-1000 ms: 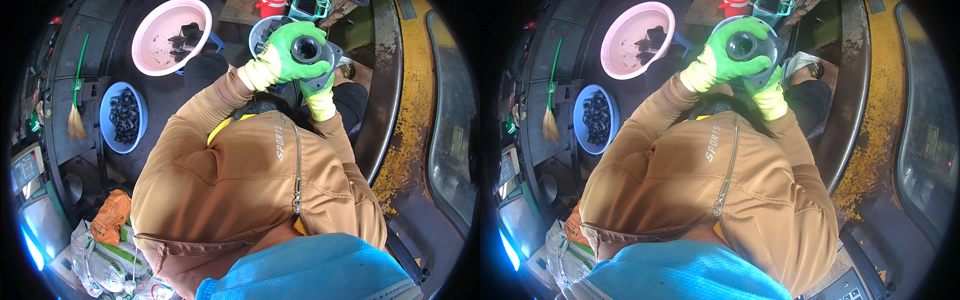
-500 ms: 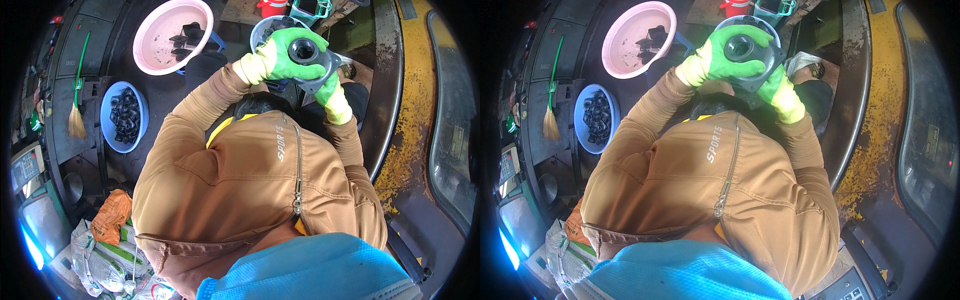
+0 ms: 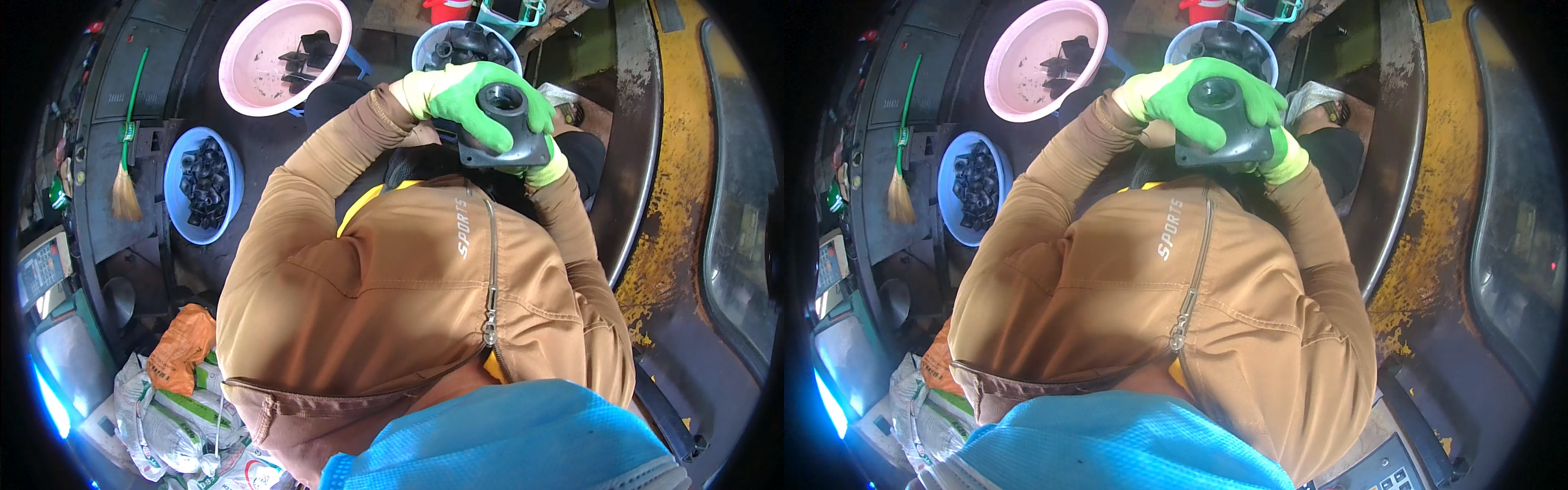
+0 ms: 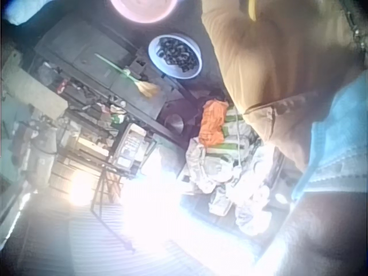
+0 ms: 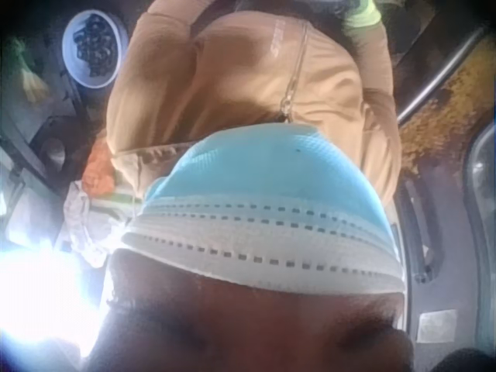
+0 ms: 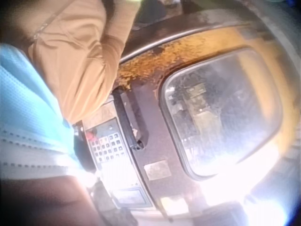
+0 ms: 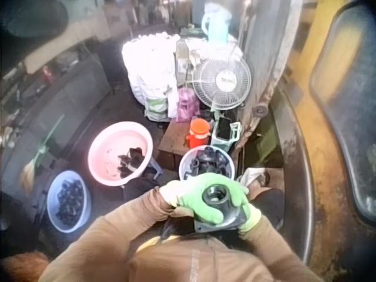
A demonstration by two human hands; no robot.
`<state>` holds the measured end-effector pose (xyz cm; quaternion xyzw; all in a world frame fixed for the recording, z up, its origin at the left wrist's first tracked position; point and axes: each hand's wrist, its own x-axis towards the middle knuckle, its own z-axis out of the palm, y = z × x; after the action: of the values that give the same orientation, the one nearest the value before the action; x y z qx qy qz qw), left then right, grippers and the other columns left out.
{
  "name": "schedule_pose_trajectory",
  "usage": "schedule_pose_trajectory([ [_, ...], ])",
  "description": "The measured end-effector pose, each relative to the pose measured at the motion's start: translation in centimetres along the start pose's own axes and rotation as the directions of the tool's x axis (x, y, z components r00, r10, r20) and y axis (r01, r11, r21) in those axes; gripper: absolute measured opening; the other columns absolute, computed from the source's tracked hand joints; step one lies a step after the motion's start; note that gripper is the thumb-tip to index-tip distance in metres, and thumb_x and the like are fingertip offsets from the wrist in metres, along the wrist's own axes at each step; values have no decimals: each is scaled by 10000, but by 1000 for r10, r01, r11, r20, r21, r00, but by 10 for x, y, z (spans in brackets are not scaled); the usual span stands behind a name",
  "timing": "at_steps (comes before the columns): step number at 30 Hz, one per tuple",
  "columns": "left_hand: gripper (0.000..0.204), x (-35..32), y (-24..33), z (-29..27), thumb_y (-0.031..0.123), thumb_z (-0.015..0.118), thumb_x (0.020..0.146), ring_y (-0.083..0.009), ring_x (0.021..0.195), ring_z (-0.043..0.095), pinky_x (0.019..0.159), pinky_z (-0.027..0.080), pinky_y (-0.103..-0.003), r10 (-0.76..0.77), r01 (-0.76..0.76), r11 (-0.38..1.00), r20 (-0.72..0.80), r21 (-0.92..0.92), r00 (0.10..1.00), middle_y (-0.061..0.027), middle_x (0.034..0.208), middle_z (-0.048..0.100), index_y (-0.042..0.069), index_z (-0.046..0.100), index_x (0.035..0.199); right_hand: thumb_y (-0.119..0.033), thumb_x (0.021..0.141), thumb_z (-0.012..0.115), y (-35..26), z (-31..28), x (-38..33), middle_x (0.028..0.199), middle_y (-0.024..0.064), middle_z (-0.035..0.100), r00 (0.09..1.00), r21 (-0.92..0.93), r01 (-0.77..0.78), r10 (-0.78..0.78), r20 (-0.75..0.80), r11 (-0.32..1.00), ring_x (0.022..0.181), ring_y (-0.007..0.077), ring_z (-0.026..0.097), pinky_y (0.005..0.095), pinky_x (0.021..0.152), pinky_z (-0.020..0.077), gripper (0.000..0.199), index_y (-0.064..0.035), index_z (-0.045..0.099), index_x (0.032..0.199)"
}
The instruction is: The person sits on the floor and cleans black molded rubber parts by hand, rubbing and wiping them before placing them into a white bucket. The person handles the parts one at a time, inspecting and cleaning them repeatedly.
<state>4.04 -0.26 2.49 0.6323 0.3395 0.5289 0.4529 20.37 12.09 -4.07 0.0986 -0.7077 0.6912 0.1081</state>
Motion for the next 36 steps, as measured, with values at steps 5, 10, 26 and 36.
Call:
schedule_pose_trajectory([
  [5, 419, 7, -4, 15, 92, 799, 718, -151, 1040, 588, 894, 489, -313, 161, -35, 969, -518, 243, 840, -78, 1146, 623, 33, 615, 1090, -171, 901, 611, 2, 13, 10, 1219, 111, 609, 883, -423, 42, -232, -409, 905, 1068, 200, 607, 329, 875, 503, 428, -17, 517, 1289],
  [10, 457, 13, -10, 30, 111, 841, 672, -182, 1041, 600, 893, 498, -329, 380, -39, 860, -586, 509, 716, -90, 1136, 623, 41, 624, 1068, -131, 850, 688, 0, 33, 24, 1238, 123, 596, 730, -468, -24, -304, -612, 884, 1106, 212, 592, 324, 931, 471, 498, -30, 507, 1303],
  [26, 431, 1, 12, 13, 154, 806, 685, -278, 1091, 593, 939, 473, -401, 186, -185, 951, 21, 249, 982, -150, 1171, 622, 42, 629, 1062, -194, 831, 703, -40, -6, -3, 1280, 96, 565, 986, -581, 128, -41, 161, 803, 1149, 193, 553, 327, 973, 458, 568, -25, 478, 1324],
  [36, 652, 3, 34, -19, 203, 812, 628, -264, 1251, 485, 1030, 404, -405, 67, 55, 801, -180, 596, 981, -136, 1315, 544, 53, 584, 1221, -184, 743, 787, -21, 11, 27, 1228, 110, 581, 948, 60, -120, 132, -291, 991, 1108, 214, 576, 331, 953, 467, 670, -11, 464, 1304],
])
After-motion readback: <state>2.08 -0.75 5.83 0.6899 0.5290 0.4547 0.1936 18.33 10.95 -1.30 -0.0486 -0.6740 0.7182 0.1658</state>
